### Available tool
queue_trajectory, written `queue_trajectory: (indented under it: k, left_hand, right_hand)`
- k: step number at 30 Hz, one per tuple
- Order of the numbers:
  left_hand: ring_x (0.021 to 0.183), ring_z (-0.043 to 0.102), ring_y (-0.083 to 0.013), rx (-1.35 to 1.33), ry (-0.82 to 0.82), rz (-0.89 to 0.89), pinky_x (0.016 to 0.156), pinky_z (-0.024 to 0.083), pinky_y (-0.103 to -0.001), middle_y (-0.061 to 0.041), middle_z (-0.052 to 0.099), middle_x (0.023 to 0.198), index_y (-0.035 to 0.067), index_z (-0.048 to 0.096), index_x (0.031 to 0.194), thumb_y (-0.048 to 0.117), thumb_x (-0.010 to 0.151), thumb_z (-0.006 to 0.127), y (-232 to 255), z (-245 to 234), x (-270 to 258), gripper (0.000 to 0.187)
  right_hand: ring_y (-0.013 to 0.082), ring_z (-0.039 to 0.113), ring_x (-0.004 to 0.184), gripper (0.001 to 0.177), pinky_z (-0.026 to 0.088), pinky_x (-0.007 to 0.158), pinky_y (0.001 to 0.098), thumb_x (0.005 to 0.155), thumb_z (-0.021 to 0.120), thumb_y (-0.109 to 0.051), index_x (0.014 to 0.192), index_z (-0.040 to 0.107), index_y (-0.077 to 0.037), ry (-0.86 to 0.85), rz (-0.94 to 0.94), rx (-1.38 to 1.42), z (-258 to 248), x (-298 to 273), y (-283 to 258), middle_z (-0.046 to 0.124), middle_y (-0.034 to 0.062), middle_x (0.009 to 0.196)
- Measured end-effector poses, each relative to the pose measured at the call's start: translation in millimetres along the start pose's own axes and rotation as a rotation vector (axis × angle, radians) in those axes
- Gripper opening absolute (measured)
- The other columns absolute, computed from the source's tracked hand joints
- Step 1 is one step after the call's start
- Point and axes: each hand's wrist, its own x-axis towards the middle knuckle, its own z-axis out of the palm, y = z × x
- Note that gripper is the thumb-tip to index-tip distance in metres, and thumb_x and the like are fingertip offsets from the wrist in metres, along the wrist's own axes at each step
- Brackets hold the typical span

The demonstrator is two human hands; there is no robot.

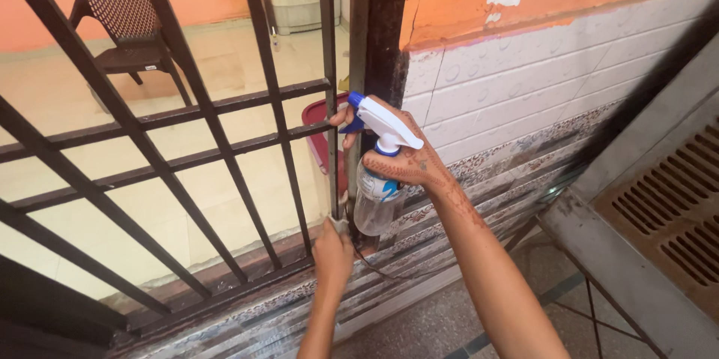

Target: The person sprays a cleaning solution onto a metal security gate and wipes the bars with a cloth. They systematically clean the lower horizontal bar and vertical bars, moving along the length of the gate while repeatedly applying spray and wiping.

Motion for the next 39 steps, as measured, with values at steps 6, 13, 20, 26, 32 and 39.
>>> queue_trajectory:
  k: [6,13,20,26,32,39]
  left_hand:
    - [0.089,0.068,-0.0493,-0.218,0.304,0.414,0.076,0.052,-0.054,-0.030,0.069,0.095,-0.006,0.060,0.112,0.012,0.093,0.062,115,-78,48,0.026]
    - [0.085,0.066,-0.0519,-0.183,0.420,0.459,0.069,0.049,-0.056,-0.030,0.067,0.093,-0.006,0.057,0.116,0.008,0.097,0.061,128,-70,54,0.025]
    - [0.082,0.068,-0.0496,-0.084,0.279,0.289,0.068,0.050,-0.056,-0.029,0.067,0.088,-0.005,0.055,0.115,0.010,0.096,0.061,46,-17,36,0.024]
    - [0.087,0.070,-0.0464,-0.103,0.257,0.206,0.070,0.052,-0.054,-0.028,0.070,0.096,-0.003,0.055,0.123,0.010,0.097,0.061,5,10,9,0.029]
    - [0.100,0.075,-0.0330,-0.278,0.202,-0.054,0.087,0.060,-0.043,-0.020,0.071,0.123,0.010,0.048,0.150,0.002,0.097,0.050,-12,22,-45,0.054]
    - [0.143,0.049,-0.0388,-0.228,0.453,0.605,0.113,0.042,-0.045,-0.022,0.051,0.154,0.002,0.050,0.150,-0.008,0.097,0.044,30,34,-27,0.054]
  right_hand:
    - [0.0164,0.068,0.102,0.059,0.056,0.102,0.0369,0.082,0.078,-0.024,0.131,0.057,0.001,0.024,-0.033,0.084,-1,-2,8,0.066,0.0135,0.131]
    - [0.0152,0.068,0.103,0.057,0.057,0.103,0.0359,0.083,0.078,-0.025,0.129,0.058,0.002,0.016,0.007,0.019,-4,-2,7,0.068,0.0142,0.131]
    - [0.0155,0.069,0.102,0.059,0.058,0.102,0.0367,0.083,0.078,-0.026,0.131,0.058,0.002,0.017,-0.021,0.003,-2,-1,4,0.068,0.0142,0.131]
    - [0.0186,0.071,0.105,0.057,0.058,0.102,0.0386,0.084,0.079,-0.026,0.130,0.058,0.000,0.025,-0.046,0.037,-3,-2,11,0.067,0.0159,0.133]
    - [0.0202,0.069,0.107,0.061,0.058,0.103,0.0393,0.086,0.082,-0.028,0.134,0.057,0.000,-0.001,-0.001,0.139,-9,-6,12,0.065,0.0164,0.134]
    - [0.0232,0.074,0.106,0.065,0.059,0.105,0.0411,0.087,0.086,-0.030,0.136,0.054,0.000,-0.062,0.022,0.255,-23,-2,10,0.066,0.0189,0.134]
